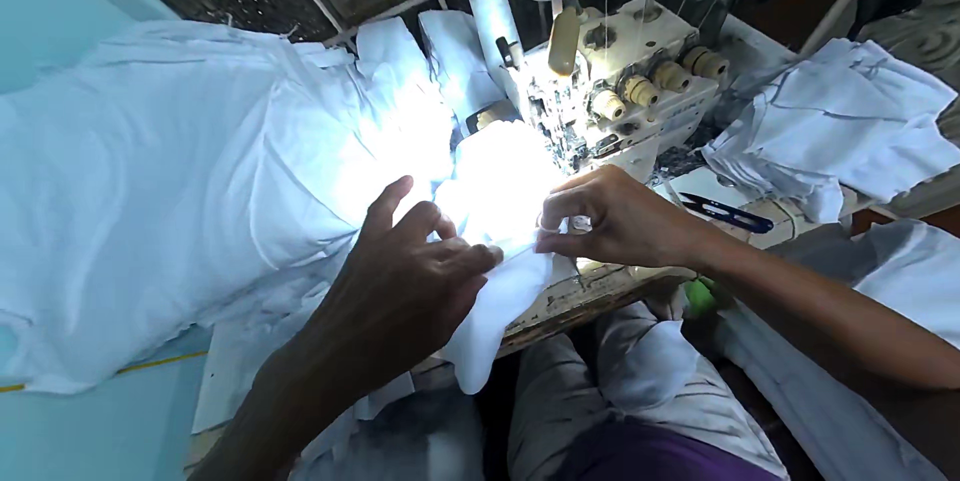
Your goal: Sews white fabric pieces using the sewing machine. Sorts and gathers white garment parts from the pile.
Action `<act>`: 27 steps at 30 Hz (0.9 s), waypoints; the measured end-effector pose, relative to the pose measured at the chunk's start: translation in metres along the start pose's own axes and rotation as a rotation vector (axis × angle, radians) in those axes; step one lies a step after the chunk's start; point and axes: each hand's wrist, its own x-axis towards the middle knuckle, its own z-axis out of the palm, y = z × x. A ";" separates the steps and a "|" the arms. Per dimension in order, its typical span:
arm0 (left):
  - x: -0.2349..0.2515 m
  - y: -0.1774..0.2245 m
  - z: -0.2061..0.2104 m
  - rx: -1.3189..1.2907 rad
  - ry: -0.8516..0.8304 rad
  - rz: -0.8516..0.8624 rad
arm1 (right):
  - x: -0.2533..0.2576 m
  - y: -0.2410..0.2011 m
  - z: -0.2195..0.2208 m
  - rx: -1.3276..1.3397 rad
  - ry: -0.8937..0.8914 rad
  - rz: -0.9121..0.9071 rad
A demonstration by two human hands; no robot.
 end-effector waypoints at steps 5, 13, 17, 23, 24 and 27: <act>0.000 -0.031 -0.004 0.017 -0.111 -0.044 | -0.020 0.000 0.000 0.088 0.089 0.129; 0.007 -0.069 -0.023 -0.277 0.011 -0.095 | -0.050 0.011 0.006 0.175 0.174 0.238; 0.024 -0.062 -0.025 -0.263 0.099 -0.206 | -0.053 0.009 0.004 0.206 0.168 0.190; 0.048 -0.040 -0.027 -0.116 0.166 -0.059 | -0.065 -0.001 -0.005 0.058 0.044 0.176; 0.050 -0.035 -0.026 -0.099 0.165 -0.022 | -0.068 -0.003 -0.005 0.039 0.039 0.185; 0.055 -0.027 -0.022 -0.077 0.137 0.043 | -0.078 -0.004 0.000 0.021 0.065 0.194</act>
